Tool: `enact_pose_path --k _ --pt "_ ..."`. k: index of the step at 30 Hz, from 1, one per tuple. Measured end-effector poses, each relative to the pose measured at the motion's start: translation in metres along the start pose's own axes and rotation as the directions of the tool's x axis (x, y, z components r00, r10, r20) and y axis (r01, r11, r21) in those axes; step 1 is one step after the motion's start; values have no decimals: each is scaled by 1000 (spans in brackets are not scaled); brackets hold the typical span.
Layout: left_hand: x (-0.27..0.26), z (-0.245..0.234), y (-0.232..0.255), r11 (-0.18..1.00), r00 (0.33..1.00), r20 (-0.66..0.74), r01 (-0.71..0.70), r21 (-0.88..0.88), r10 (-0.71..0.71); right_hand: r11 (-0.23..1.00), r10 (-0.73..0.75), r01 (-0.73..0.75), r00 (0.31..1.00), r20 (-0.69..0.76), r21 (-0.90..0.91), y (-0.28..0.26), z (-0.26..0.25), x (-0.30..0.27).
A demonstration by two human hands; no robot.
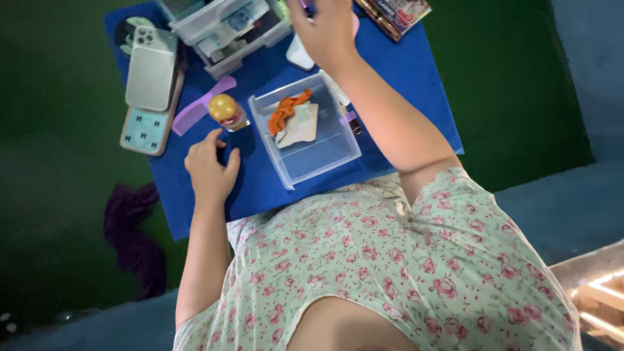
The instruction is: The person organizes various small items on a blue mat, including a phone, a comb, and cosmetic containers. They place a cloth and a small orange item into a clear plastic box, then wipe a green container with the cloth before setting it aside.
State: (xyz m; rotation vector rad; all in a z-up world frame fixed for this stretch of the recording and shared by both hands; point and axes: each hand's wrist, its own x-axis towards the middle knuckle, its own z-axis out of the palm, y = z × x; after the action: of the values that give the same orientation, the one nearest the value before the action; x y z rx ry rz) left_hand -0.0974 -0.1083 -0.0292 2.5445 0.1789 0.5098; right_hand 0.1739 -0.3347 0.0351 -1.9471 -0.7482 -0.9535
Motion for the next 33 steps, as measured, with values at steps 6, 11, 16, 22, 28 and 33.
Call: enact_pose_path --k 6,11,16,22,28,33 --pt "0 -1 3 1000 1000 10 -11 11 11 928 334 -361 914 231 88 20 -107 -51" --pt "-3 1 2 999 1000 1 -16 28 16 901 344 -433 714 610 -3 5 -162 -98" --pt "-5 4 1 998 999 -24 -34 56 35 952 303 -247 687 660 -181 -28 -170 -120" --pt "-3 5 4 998 998 -51 -22 67 26 925 377 -325 704 602 -199 -31 -158 -124" --pt "0 3 7 998 999 -37 9 58 -7 941 324 -325 779 537 -95 -23 -156 -90" --pt "-2 2 10 999 999 -38 24 42 -22 996 87 -91 902 424 -11 -22 -108 -51"
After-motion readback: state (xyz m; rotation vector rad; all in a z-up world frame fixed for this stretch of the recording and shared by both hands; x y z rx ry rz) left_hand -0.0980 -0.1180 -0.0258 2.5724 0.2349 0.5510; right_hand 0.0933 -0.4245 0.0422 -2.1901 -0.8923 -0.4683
